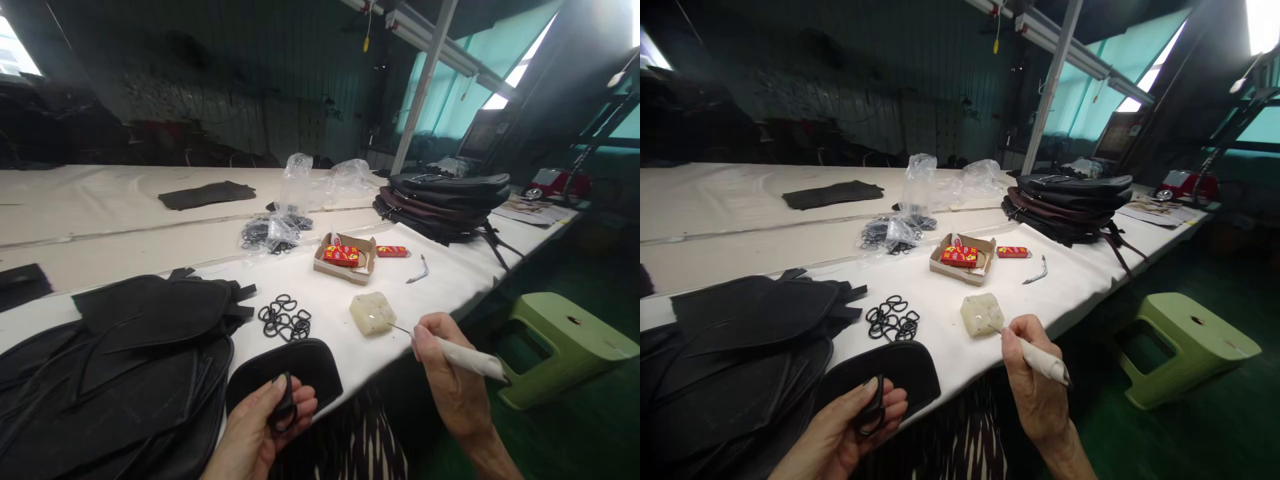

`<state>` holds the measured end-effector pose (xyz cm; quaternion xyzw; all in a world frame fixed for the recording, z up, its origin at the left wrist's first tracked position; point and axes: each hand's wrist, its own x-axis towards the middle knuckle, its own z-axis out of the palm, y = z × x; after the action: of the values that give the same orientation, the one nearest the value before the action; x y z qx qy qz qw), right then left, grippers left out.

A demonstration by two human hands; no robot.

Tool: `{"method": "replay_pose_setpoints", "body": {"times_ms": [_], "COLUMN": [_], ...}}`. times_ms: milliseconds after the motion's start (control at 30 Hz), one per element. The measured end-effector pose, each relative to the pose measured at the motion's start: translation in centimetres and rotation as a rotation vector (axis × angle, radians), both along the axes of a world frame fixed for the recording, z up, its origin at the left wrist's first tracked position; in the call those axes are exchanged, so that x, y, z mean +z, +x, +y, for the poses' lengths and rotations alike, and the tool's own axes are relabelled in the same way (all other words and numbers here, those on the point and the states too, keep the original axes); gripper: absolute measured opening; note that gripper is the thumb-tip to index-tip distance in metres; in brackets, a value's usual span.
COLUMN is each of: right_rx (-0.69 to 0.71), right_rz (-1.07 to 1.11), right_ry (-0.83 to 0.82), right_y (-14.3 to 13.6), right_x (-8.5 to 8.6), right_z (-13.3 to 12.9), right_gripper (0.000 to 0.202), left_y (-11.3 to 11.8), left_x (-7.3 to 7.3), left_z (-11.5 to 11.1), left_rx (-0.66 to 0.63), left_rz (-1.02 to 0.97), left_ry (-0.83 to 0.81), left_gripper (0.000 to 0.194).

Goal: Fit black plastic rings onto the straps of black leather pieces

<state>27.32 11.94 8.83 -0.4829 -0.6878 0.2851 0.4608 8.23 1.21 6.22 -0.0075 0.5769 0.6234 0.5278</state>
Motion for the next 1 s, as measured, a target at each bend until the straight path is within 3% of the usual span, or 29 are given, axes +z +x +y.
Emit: {"method": "replay_pose_setpoints", "body": {"times_ms": [167,567,833,1000], "right_rx": [0.057,0.056,0.028,0.014], "right_rz": [-0.064,-0.082,-0.062,0.094], "right_ry": [0.036,0.017,0.015,-0.080], "right_y": [0.0,-1.3,-1.1,-0.7], "right_x": [-0.8,-2.0,-2.0,-1.4], "right_z": [2.1,3.6,3.5,1.7], "right_gripper": [0.030,0.028,0.028,0.027], "left_y": [0.6,0.3,-0.8,-0.8], "left_x": [0.7,1.1,-0.1,-0.2], "left_z": [0.4,0.6,0.3,0.2], "left_rx": [-0.016,-0.074,-0.136,-0.160], "left_rz": [0.033,-0.008,-0.106,-0.137], "left_ry": [-0.016,-0.059,-0.007,0.039], "left_gripper": [0.008,0.008,0.010,0.013]}}
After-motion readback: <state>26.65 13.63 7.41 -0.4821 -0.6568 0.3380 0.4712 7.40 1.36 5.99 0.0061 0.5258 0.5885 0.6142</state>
